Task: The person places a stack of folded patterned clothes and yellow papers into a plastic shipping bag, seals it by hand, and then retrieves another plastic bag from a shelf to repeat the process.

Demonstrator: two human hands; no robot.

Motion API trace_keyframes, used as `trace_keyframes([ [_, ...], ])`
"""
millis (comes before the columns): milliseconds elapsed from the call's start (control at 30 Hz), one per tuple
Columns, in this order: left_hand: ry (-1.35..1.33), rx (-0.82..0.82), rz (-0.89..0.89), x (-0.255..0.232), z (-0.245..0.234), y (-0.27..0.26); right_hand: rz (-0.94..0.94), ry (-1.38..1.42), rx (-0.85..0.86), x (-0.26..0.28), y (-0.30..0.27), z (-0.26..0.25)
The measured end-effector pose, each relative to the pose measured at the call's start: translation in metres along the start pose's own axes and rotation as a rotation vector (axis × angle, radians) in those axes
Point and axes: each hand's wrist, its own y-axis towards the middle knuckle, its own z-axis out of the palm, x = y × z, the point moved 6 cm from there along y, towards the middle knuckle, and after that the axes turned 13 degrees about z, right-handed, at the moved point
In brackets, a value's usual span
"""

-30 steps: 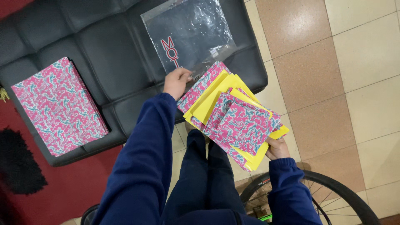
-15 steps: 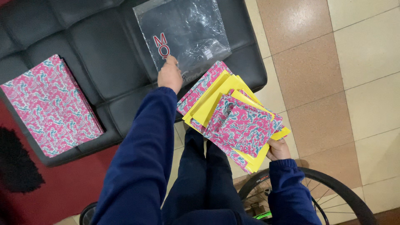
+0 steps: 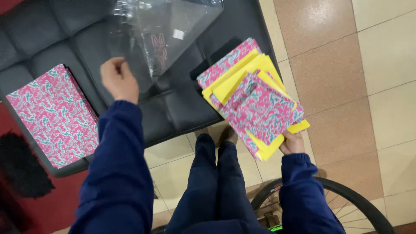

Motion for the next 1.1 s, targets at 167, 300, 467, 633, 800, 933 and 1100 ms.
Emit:
trace_keyframes([
  [167, -0.015, -0.084, 0.027, -0.039, -0.048, 0.005, 0.002, 0.068, 0.019, -0.006, 0.053, 0.036],
  [300, -0.084, -0.025, 0.031, -0.061, -0.048, -0.003, 0.039, 0.158, 0.049, -0.015, 0.073, 0.071],
  [467, -0.184, 0.108, -0.052, -0.084, -0.02, -0.012, 0.082, 0.136, 0.059, -0.022, 0.076, 0.097],
  [633, -0.327, 0.19, -0.163, -0.074, 0.018, -0.034, 0.154, -0.134, -0.025, -0.009, 0.032, 0.115],
  [800, -0.452, 0.329, -0.422, -0.064, 0.039, -0.055, 0.319, -0.703, -0.224, -0.037, 0.012, 0.064],
  [933, -0.403, 0.434, -0.431, -0.076, 0.036, -0.053, 0.24, -1.283, -0.119, -0.058, -0.016, 0.129],
  [1100, -0.271, 0.543, -0.19, -0.093, 0.033, -0.052, -1.191, -1.765, 0.551, -0.064, -0.079, 0.347],
])
